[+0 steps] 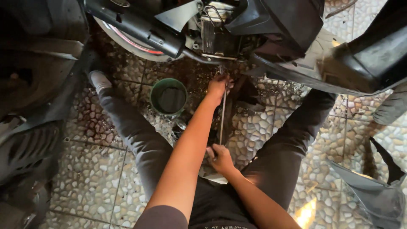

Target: The person sits on the floor beside a motorcycle and uses a T-handle wrench to loosen and turn a fastener on the lower engine area. They handle a small metal part with both hands, then resume turning the wrench on the motorcycle.

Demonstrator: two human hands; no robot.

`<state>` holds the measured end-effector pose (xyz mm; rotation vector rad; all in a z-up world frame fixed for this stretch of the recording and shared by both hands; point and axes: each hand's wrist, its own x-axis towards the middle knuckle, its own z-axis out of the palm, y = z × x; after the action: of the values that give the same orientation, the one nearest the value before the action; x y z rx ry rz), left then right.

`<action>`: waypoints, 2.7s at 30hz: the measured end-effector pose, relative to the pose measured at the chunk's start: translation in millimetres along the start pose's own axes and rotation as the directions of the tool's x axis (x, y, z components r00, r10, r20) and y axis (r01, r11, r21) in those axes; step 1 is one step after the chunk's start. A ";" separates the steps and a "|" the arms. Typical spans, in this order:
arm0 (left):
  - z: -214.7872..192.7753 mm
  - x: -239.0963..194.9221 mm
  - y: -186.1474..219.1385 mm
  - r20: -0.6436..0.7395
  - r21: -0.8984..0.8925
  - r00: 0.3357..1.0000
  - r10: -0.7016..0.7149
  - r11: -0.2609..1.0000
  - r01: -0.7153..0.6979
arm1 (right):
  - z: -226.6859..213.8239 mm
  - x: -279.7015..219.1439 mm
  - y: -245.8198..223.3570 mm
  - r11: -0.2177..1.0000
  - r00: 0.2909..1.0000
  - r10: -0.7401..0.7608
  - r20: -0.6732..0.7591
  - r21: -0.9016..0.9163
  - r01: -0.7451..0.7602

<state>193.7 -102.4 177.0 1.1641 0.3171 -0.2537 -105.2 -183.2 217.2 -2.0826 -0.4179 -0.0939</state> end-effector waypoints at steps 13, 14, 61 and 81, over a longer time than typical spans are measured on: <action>10.7 11.1 21.5 0.038 -0.019 0.985 -0.166 0.986 0.167 | -20.7 17.6 -14.9 0.963 0.974 0.191 -0.121 0.214 -0.162; 9.5 17.4 17.6 0.039 -0.006 0.992 -0.121 0.993 0.121 | -21.6 19.2 -13.4 0.965 0.968 0.206 -0.143 0.192 -0.177; 22.3 43.2 26.5 -0.048 -0.007 0.996 0.078 0.997 -0.078 | -103.0 96.7 -94.5 0.090 0.798 0.602 0.024 0.991 -0.098; 28.4 29.9 8.7 0.117 -0.090 0.986 -0.122 0.987 0.133 | -93.7 48.7 -72.8 0.198 0.722 0.690 -0.040 0.971 -0.135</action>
<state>227.8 -126.3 183.5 1.0302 0.3031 -0.4097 -74.1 -215.8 337.3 -0.8108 0.4383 -0.0074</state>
